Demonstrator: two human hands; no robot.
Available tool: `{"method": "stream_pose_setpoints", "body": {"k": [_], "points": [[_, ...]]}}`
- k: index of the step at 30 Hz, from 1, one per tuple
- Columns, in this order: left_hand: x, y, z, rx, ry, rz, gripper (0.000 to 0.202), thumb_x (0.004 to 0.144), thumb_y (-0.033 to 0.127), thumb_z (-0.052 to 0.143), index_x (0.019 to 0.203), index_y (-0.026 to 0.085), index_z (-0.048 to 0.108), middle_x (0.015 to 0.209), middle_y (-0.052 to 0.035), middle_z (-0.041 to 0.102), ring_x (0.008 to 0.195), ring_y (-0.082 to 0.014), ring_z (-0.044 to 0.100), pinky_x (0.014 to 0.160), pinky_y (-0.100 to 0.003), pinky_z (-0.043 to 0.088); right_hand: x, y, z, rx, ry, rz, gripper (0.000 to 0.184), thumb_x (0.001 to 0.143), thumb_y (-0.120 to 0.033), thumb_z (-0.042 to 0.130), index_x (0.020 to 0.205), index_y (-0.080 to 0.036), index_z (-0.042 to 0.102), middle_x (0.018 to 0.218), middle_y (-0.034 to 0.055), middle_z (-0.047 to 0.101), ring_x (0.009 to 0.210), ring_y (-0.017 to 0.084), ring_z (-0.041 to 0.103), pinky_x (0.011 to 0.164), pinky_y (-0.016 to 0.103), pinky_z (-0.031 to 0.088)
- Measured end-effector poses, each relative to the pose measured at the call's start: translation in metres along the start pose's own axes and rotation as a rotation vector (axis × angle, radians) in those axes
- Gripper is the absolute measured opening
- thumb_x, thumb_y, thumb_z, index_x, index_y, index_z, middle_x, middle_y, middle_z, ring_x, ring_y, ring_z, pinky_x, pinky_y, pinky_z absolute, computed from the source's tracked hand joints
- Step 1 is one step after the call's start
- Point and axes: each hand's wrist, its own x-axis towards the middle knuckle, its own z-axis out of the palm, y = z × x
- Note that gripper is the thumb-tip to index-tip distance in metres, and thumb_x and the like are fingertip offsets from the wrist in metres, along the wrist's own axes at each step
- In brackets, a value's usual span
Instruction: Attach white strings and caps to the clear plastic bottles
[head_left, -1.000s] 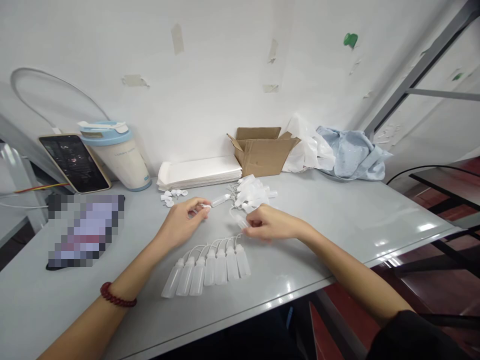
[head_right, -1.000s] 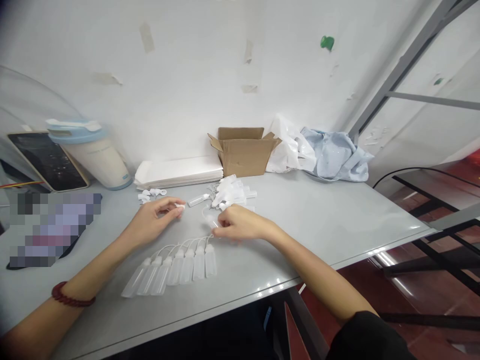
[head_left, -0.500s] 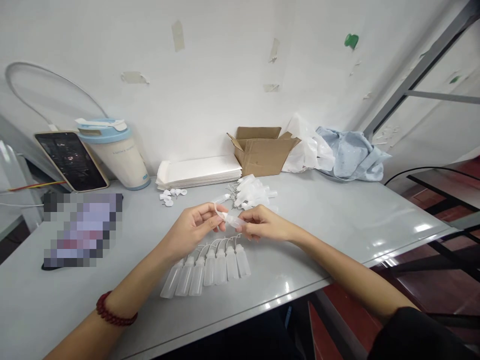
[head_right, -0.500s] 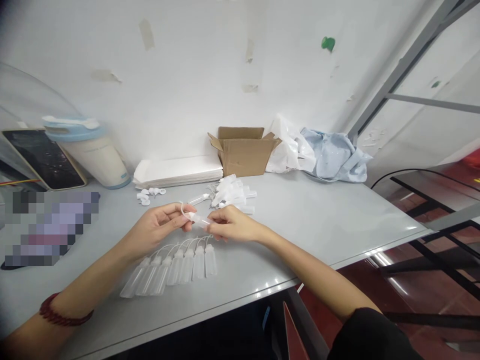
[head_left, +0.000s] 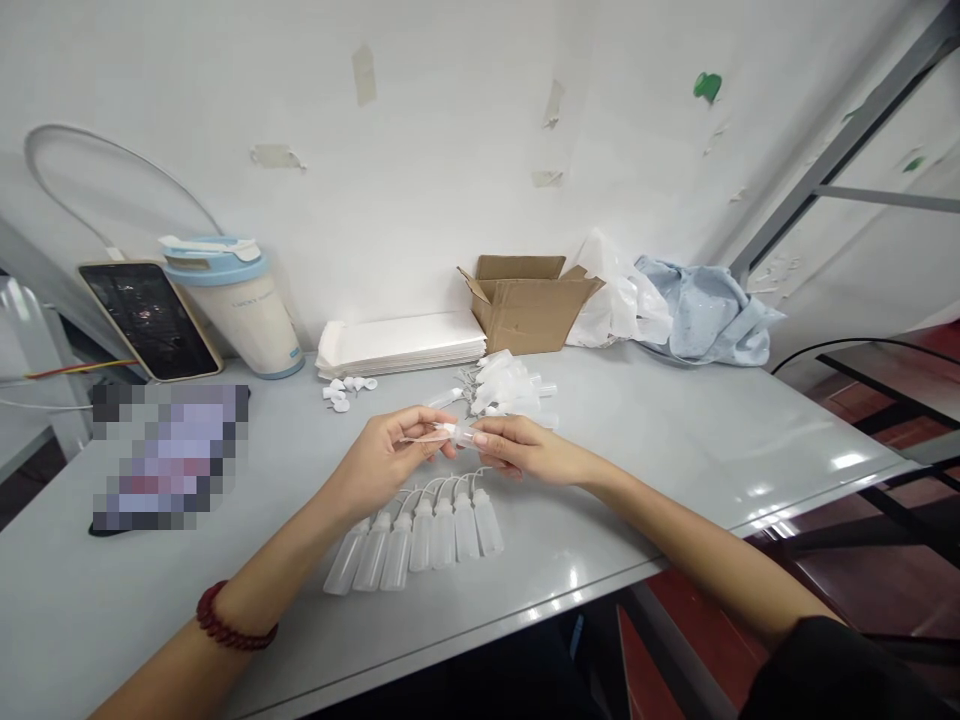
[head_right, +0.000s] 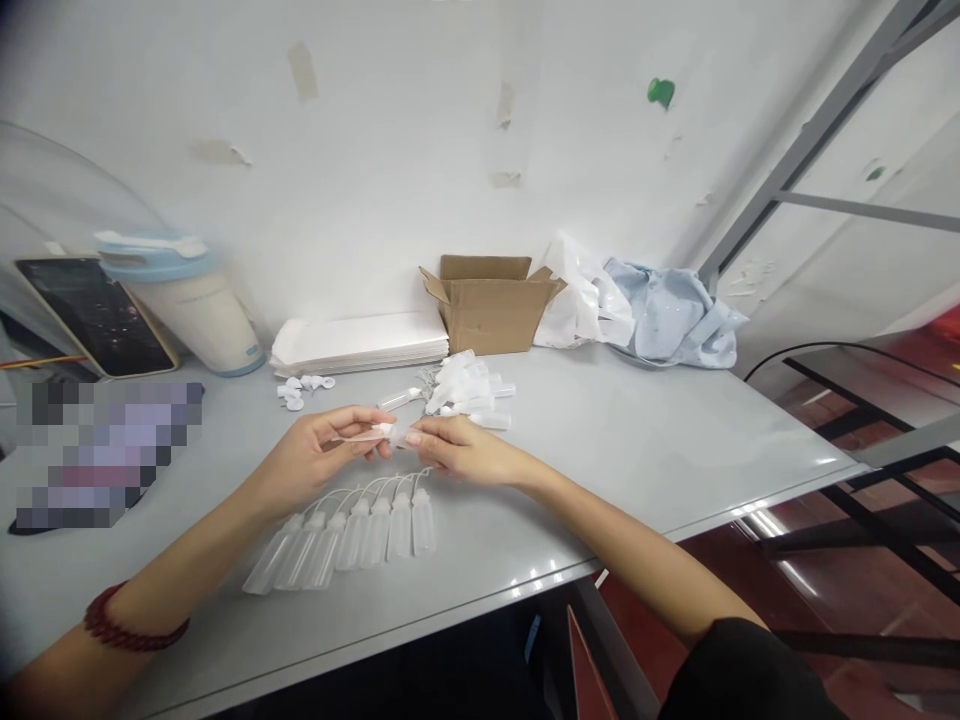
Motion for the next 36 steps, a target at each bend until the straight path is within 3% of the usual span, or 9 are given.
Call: {"method": "stream_pose_setpoints", "body": {"k": [5, 10, 14, 19, 28, 32, 36], "points": [[0.0005, 0.0012, -0.0006, 0.036, -0.016, -0.001, 0.033, 0.084, 0.045, 0.055, 0.102, 0.019, 0.067, 0.081, -0.0048, 0.073, 0.078, -0.0201, 0.064, 0.075, -0.033, 0.048, -0.0002, 0.0037, 0.0003, 0.176, -0.056, 0.028, 0.035, 0.094, -0.047, 0.04, 0.079, -0.016, 0.047, 0.06, -0.0073, 0.029, 0.048, 0.006, 0.03, 0.045, 0.021, 0.029], [0.0005, 0.001, -0.0012, 0.062, -0.007, 0.024, 0.031, 0.083, 0.044, 0.058, 0.098, 0.02, 0.069, 0.087, -0.0039, 0.072, 0.079, -0.0196, 0.065, 0.074, -0.031, 0.05, 0.0003, 0.0054, -0.0015, 0.312, -0.112, 0.088, 0.038, 0.095, -0.047, 0.039, 0.095, -0.013, 0.056, 0.056, -0.009, 0.023, 0.046, 0.006, 0.021, 0.043, 0.02, 0.022], [-0.0002, 0.0018, -0.0016, 0.031, -0.032, 0.077, 0.027, 0.082, 0.04, 0.06, 0.099, 0.021, 0.069, 0.098, -0.0033, 0.072, 0.094, -0.0209, 0.064, 0.083, -0.03, 0.05, 0.0016, 0.0096, -0.0031, 0.372, -0.106, 0.122, 0.04, 0.095, -0.046, 0.039, 0.094, -0.012, 0.059, 0.055, -0.0087, 0.024, 0.045, 0.005, 0.022, 0.041, 0.019, 0.021], [-0.0006, 0.0029, -0.0028, 0.032, -0.014, 0.08, 0.028, 0.08, 0.039, 0.062, 0.099, 0.02, 0.07, 0.1, -0.0045, 0.072, 0.096, -0.0227, 0.064, 0.084, -0.032, 0.051, 0.0022, 0.0107, -0.0035, 0.426, -0.115, 0.129, 0.04, 0.095, -0.046, 0.04, 0.095, -0.011, 0.06, 0.054, -0.0092, 0.024, 0.043, 0.005, 0.022, 0.039, 0.018, 0.024], [-0.003, 0.0084, -0.0002, -0.01, -0.14, 0.022, 0.027, 0.083, 0.041, 0.058, 0.095, 0.019, 0.068, 0.087, -0.0043, 0.072, 0.089, -0.0223, 0.065, 0.081, -0.032, 0.049, 0.0006, 0.0055, -0.0041, 0.419, -0.152, 0.133, 0.042, 0.096, -0.046, 0.038, 0.093, -0.011, 0.06, 0.051, -0.0099, 0.023, 0.041, 0.005, 0.022, 0.037, 0.017, 0.023], [-0.0031, 0.0082, 0.0008, 0.041, -0.097, 0.01, 0.026, 0.08, 0.044, 0.061, 0.086, 0.019, 0.067, 0.084, -0.0033, 0.069, 0.081, -0.02, 0.063, 0.073, -0.028, 0.049, 0.0018, 0.0031, -0.0023, 0.411, -0.135, 0.138, 0.036, 0.092, -0.048, 0.044, 0.086, -0.014, 0.054, 0.05, -0.0097, 0.031, 0.041, 0.005, 0.026, 0.038, 0.017, 0.027], [-0.0011, 0.0066, 0.001, 0.112, -0.03, -0.004, 0.029, 0.08, 0.046, 0.057, 0.08, 0.018, 0.066, 0.07, -0.0006, 0.063, 0.068, -0.0163, 0.058, 0.064, -0.026, 0.046, 0.0028, 0.0022, -0.0009, 0.258, -0.021, 0.088, 0.033, 0.088, -0.047, 0.053, 0.098, -0.015, 0.052, 0.053, -0.0088, 0.041, 0.042, 0.005, 0.035, 0.041, 0.018, 0.03]]}}
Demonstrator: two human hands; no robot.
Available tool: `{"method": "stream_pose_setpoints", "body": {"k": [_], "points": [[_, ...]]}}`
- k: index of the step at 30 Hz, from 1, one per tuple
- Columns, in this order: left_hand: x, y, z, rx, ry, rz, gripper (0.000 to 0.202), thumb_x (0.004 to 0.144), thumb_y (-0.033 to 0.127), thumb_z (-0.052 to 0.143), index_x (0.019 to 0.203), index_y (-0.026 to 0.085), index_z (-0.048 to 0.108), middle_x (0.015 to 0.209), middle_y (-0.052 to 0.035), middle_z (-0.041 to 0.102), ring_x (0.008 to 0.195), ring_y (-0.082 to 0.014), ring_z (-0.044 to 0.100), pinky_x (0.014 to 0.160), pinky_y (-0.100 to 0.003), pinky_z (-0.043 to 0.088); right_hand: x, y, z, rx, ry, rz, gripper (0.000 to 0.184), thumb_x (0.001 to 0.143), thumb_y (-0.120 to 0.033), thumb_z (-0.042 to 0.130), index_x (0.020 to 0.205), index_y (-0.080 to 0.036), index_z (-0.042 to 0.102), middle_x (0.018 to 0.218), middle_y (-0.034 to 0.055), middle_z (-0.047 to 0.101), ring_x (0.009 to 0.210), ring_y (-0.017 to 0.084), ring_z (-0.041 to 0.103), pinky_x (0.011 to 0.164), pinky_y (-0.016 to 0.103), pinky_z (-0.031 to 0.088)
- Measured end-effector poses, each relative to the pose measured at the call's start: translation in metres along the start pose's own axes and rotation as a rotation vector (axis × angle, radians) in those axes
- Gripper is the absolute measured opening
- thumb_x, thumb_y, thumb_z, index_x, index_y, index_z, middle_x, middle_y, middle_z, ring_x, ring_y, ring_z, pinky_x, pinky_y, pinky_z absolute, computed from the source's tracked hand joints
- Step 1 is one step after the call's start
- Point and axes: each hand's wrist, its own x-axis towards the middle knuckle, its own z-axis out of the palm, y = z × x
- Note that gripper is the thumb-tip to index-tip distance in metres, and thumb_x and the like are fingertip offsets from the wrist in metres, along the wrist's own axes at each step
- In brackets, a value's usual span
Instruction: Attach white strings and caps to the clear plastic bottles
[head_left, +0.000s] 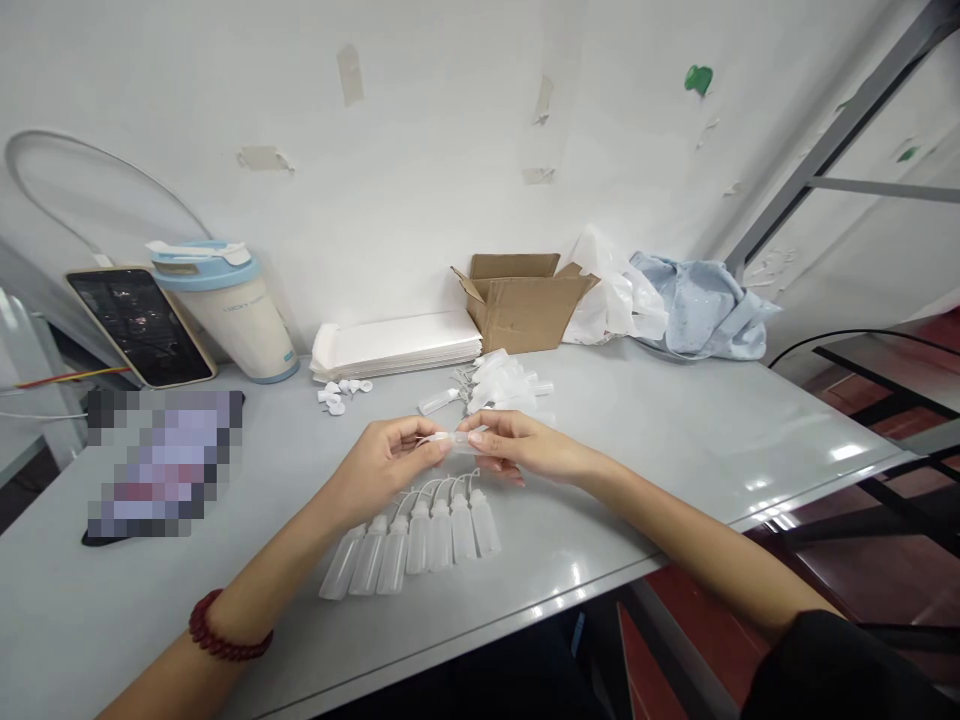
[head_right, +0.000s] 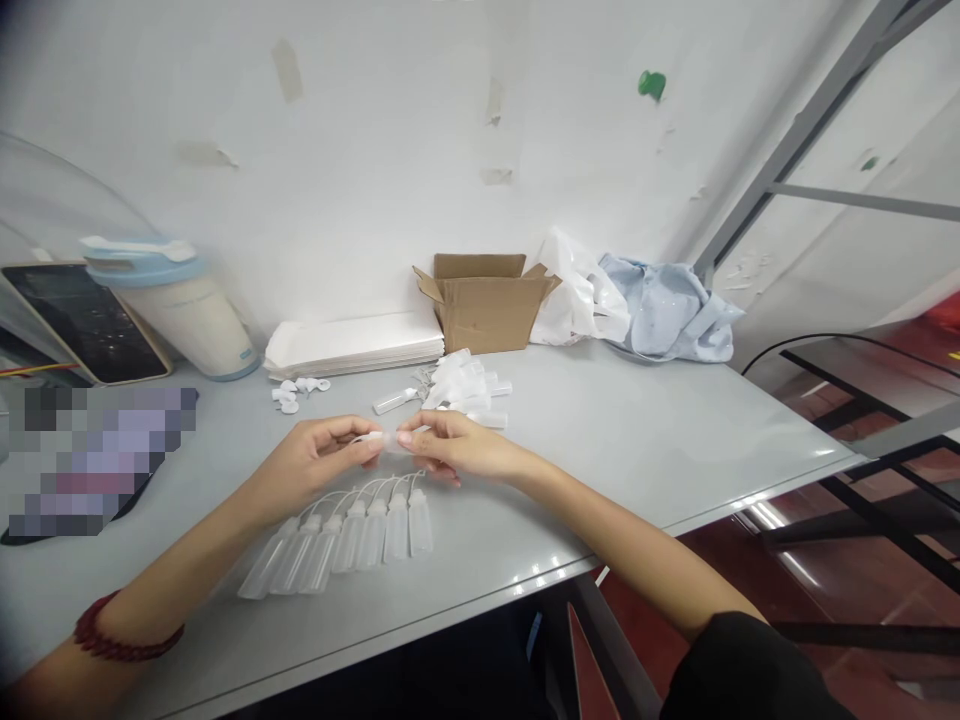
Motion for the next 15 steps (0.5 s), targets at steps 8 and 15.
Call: {"method": "stream_pose_setpoints", "body": {"k": [8, 15], "points": [[0.0022, -0.0058, 0.0004, -0.042, 0.058, -0.014, 0.028, 0.079, 0.044, 0.059, 0.08, 0.018, 0.068, 0.066, -0.0003, 0.062, 0.067, -0.0161, 0.057, 0.065, -0.027, 0.046, 0.0012, 0.0039, 0.0013, -0.151, 0.148, -0.076, 0.035, 0.085, -0.048, 0.056, 0.092, -0.014, 0.052, 0.065, -0.0029, 0.056, 0.046, 0.005, 0.043, 0.044, 0.02, 0.035], [0.0001, -0.0107, 0.0049, 0.035, 0.146, 0.069, 0.027, 0.076, 0.038, 0.064, 0.093, 0.019, 0.073, 0.092, -0.0047, 0.072, 0.085, -0.0229, 0.063, 0.076, -0.033, 0.049, 0.0033, 0.0039, 0.0018, -0.105, 0.148, 0.009, 0.038, 0.087, -0.053, 0.049, 0.08, -0.015, 0.048, 0.059, -0.0015, 0.06, 0.04, 0.006, 0.047, 0.043, 0.02, 0.038]]}}
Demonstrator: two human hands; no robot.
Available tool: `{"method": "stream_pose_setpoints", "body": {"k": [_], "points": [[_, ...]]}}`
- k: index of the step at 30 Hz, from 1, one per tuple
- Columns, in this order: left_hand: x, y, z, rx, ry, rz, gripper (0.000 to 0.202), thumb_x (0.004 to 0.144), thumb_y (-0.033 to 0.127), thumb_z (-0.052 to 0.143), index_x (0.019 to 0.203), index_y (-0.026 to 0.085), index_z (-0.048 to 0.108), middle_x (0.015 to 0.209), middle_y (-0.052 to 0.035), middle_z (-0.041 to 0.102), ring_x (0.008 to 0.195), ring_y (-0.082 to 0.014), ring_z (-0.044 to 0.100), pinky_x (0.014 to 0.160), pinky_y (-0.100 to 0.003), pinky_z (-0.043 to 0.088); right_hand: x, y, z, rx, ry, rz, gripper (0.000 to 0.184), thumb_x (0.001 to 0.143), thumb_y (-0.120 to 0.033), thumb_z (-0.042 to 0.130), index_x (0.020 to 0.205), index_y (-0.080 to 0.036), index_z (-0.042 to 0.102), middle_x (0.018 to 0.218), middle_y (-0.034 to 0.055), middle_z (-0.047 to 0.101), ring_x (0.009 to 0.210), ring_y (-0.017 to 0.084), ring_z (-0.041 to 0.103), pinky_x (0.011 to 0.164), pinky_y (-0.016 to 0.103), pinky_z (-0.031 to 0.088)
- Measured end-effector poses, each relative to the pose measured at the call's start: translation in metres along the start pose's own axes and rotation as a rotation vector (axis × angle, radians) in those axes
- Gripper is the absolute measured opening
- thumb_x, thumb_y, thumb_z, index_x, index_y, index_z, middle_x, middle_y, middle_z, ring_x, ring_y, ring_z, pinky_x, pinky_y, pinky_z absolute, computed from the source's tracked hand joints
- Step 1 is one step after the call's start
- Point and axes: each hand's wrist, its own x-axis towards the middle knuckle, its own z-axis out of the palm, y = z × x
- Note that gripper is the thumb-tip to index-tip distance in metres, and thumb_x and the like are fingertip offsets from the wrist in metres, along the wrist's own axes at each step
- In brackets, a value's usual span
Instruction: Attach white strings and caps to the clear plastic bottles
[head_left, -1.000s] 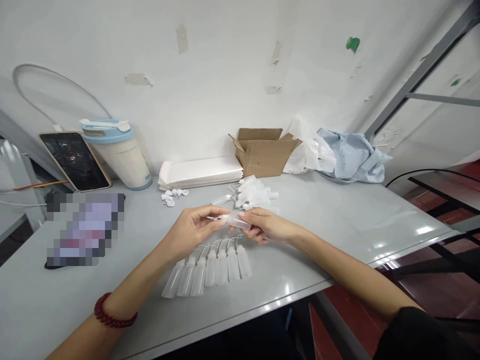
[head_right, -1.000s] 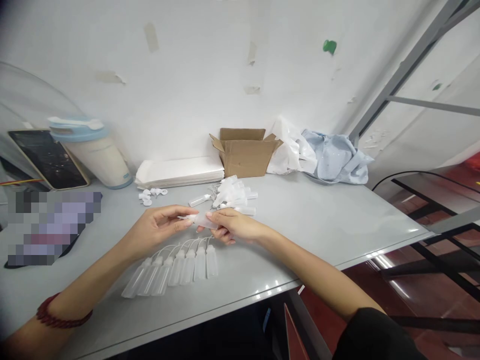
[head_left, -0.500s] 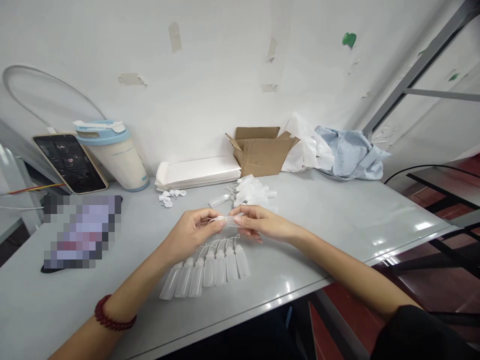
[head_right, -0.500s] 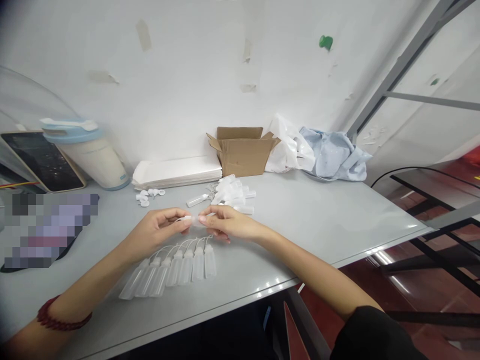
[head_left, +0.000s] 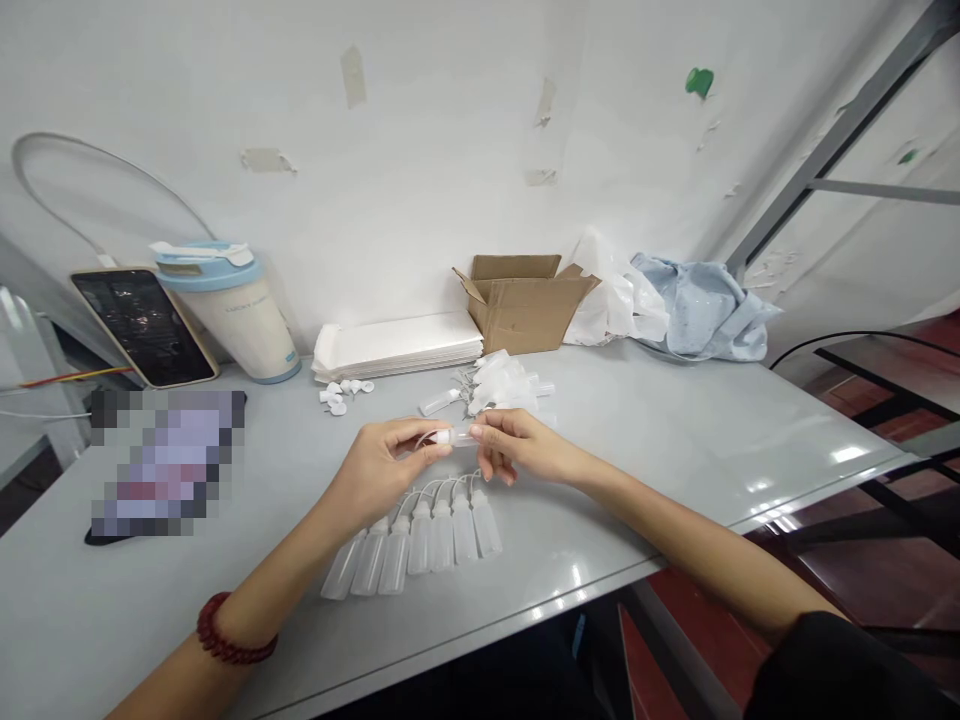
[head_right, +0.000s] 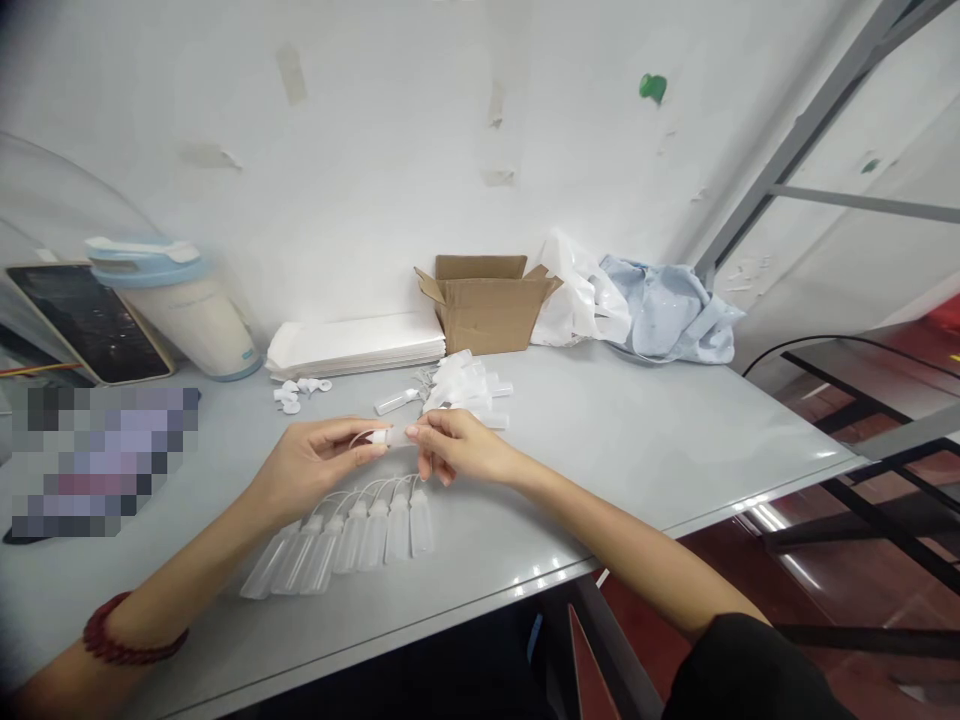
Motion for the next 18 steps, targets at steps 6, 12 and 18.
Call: {"method": "stream_pose_setpoints", "body": {"k": [6, 12, 18], "points": [[0.0002, 0.0045, 0.0009, -0.024, -0.036, -0.01, 0.028, 0.08, 0.041, 0.06, 0.093, 0.019, 0.072, 0.085, -0.0032, 0.072, 0.082, -0.0207, 0.064, 0.075, -0.03, 0.05, 0.0005, 0.0009, 0.0, 0.034, 0.007, -0.037, 0.034, 0.091, -0.047, 0.045, 0.081, -0.015, 0.049, 0.062, 0.0001, 0.062, 0.041, 0.006, 0.048, 0.044, 0.02, 0.039], [0.0029, 0.0077, -0.0003, -0.002, -0.087, -0.092, 0.039, 0.084, 0.048, 0.054, 0.061, 0.018, 0.064, 0.061, -0.0012, 0.064, 0.059, -0.0153, 0.058, 0.061, -0.025, 0.048, -0.0012, 0.0005, 0.0008, -0.03, 0.06, -0.074, 0.032, 0.091, -0.045, 0.047, 0.084, -0.014, 0.052, 0.065, -0.0005, 0.061, 0.043, 0.005, 0.047, 0.044, 0.02, 0.038], [-0.0015, 0.0043, -0.0012, 0.084, -0.052, 0.011, 0.03, 0.083, 0.042, 0.057, 0.07, 0.018, 0.069, 0.065, -0.0004, 0.063, 0.066, -0.0166, 0.057, 0.061, -0.025, 0.045, -0.0028, -0.0013, -0.0001, -0.096, 0.038, -0.055, 0.037, 0.092, -0.048, 0.043, 0.072, -0.016, 0.045, 0.055, -0.0025, 0.058, 0.04, 0.006, 0.046, 0.045, 0.02, 0.038]]}}
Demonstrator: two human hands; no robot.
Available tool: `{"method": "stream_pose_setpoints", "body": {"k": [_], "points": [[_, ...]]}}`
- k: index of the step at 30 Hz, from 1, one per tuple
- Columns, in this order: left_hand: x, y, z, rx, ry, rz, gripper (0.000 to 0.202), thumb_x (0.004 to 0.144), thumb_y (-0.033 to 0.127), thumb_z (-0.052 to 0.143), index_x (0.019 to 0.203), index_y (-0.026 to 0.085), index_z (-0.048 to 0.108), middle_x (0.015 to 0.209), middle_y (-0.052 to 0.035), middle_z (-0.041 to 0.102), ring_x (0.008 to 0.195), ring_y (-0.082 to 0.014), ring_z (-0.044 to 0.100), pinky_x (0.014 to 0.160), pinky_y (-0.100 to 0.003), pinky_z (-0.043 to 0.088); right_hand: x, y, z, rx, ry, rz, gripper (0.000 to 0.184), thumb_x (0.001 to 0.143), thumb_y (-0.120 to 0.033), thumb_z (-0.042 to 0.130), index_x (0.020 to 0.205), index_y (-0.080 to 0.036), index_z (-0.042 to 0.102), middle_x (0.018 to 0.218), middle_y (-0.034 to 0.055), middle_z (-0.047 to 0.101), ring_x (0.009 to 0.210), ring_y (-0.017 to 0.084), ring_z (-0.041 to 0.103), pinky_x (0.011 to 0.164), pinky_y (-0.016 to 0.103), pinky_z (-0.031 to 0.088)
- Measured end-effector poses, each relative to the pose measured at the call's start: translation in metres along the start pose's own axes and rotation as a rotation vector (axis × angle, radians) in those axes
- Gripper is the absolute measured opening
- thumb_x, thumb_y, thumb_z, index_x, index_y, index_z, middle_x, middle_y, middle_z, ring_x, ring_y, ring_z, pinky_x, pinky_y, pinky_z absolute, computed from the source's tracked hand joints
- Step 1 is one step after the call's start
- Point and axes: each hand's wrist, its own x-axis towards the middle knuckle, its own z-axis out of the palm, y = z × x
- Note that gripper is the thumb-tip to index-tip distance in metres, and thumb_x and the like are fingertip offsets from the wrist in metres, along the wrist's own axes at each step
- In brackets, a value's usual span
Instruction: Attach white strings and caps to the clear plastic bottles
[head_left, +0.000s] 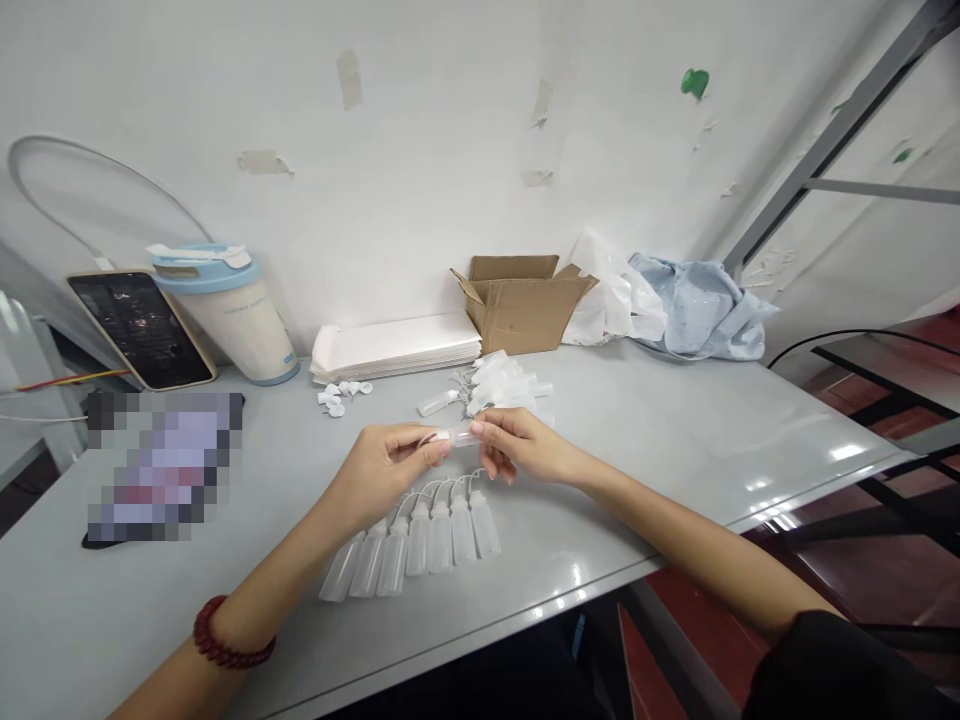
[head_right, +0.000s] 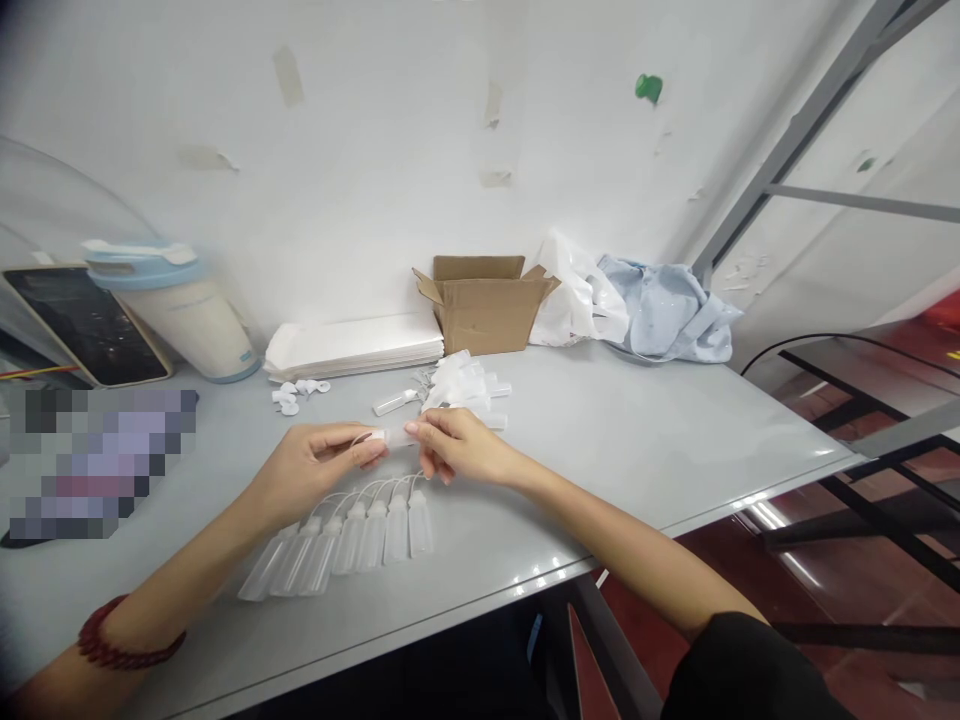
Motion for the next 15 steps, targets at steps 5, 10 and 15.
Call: {"method": "stream_pose_setpoints", "body": {"k": [5, 10, 15], "points": [[-0.0015, -0.0011, 0.0032, 0.05, 0.059, 0.163, 0.021, 0.084, 0.032, 0.057, 0.089, 0.018, 0.072, 0.081, -0.0025, 0.068, 0.077, -0.0177, 0.059, 0.071, -0.028, 0.045, 0.0022, 0.0038, -0.0015, 0.049, -0.035, 0.034, 0.04, 0.093, -0.05, 0.039, 0.077, -0.015, 0.05, 0.049, -0.0042, 0.054, 0.035, 0.006, 0.044, 0.04, 0.019, 0.034], [-0.0004, 0.0006, 0.0038, 0.057, 0.0, 0.086, 0.026, 0.087, 0.038, 0.052, 0.084, 0.017, 0.068, 0.077, -0.0013, 0.067, 0.071, -0.0151, 0.058, 0.064, -0.024, 0.044, 0.0022, 0.003, -0.0026, 0.084, -0.03, 0.029, 0.044, 0.09, -0.055, 0.041, 0.069, -0.016, 0.047, 0.052, -0.0028, 0.055, 0.037, 0.006, 0.046, 0.042, 0.02, 0.035], [0.0007, 0.002, 0.0035, -0.062, -0.052, -0.044, 0.037, 0.088, 0.043, 0.049, 0.067, 0.016, 0.062, 0.065, 0.0003, 0.063, 0.061, -0.0123, 0.057, 0.06, -0.022, 0.045, -0.0001, -0.003, -0.0026, 0.029, 0.021, -0.019, 0.042, 0.089, -0.052, 0.046, 0.071, -0.015, 0.05, 0.058, -0.0017, 0.056, 0.042, 0.006, 0.046, 0.047, 0.021, 0.037]]}}
